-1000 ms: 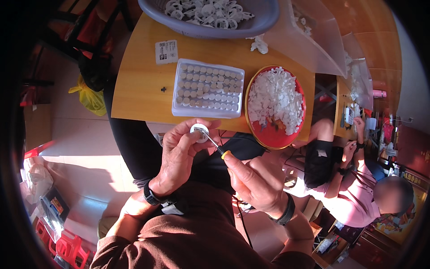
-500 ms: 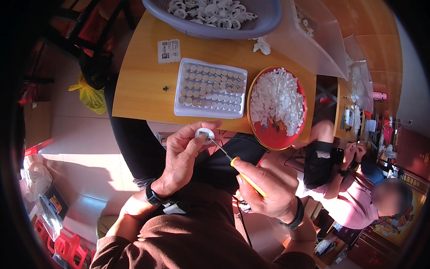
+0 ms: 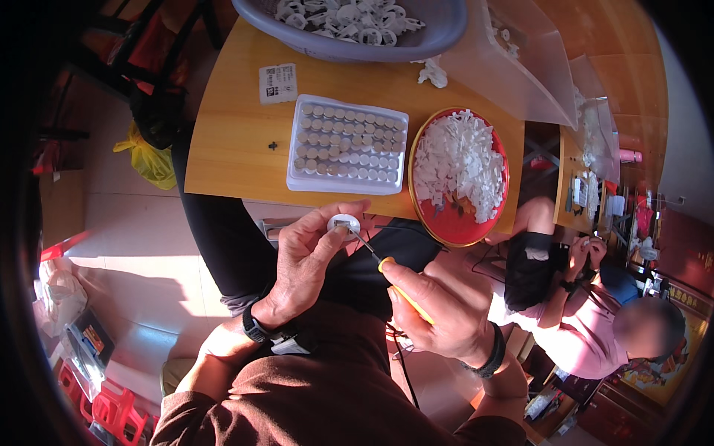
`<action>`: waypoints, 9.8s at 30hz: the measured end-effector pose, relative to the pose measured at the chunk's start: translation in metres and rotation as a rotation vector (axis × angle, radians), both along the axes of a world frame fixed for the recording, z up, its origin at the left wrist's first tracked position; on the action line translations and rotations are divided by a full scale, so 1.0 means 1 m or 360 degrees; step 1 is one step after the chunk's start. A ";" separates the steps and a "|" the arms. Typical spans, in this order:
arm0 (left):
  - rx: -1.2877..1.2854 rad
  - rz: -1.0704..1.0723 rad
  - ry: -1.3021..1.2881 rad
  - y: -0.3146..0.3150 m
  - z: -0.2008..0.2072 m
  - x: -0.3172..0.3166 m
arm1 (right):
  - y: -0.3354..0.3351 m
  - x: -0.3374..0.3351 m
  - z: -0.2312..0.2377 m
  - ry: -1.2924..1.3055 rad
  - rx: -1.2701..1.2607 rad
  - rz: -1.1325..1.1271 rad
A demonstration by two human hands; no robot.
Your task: Manually assembling small circular electronic components using a small screwdriver.
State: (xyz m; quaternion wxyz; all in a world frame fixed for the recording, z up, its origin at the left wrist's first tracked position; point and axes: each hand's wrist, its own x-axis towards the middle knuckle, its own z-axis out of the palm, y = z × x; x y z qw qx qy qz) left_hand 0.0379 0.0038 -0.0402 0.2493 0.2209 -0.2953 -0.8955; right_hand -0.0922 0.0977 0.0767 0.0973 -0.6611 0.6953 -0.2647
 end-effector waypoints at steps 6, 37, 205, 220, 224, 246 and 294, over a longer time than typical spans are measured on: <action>-0.0061 -0.0017 -0.0026 0.000 0.001 0.000 | 0.002 0.000 -0.003 0.0077 0.0015 0.0023; -0.0179 0.0085 -0.0150 0.009 -0.003 -0.006 | -0.023 -0.006 0.015 0.0258 0.0332 0.0160; 0.0258 0.0448 -0.0164 -0.085 -0.010 0.109 | -0.139 0.092 -0.137 0.0034 -0.0365 -0.0374; 0.0206 0.0202 -0.0264 -0.068 0.015 0.082 | -0.071 0.055 -0.093 -0.3089 0.0190 -0.0312; 0.0193 0.0123 -0.0247 -0.061 0.020 0.072 | -0.064 0.049 -0.088 -0.3033 0.0172 -0.0336; 0.0003 -0.0122 -0.0328 -0.050 0.031 0.051 | -0.066 0.046 -0.080 -0.0999 -0.0165 -0.0341; -0.0476 0.0122 -0.0515 -0.039 0.024 0.049 | -0.065 0.045 -0.080 -0.1078 -0.0299 -0.0360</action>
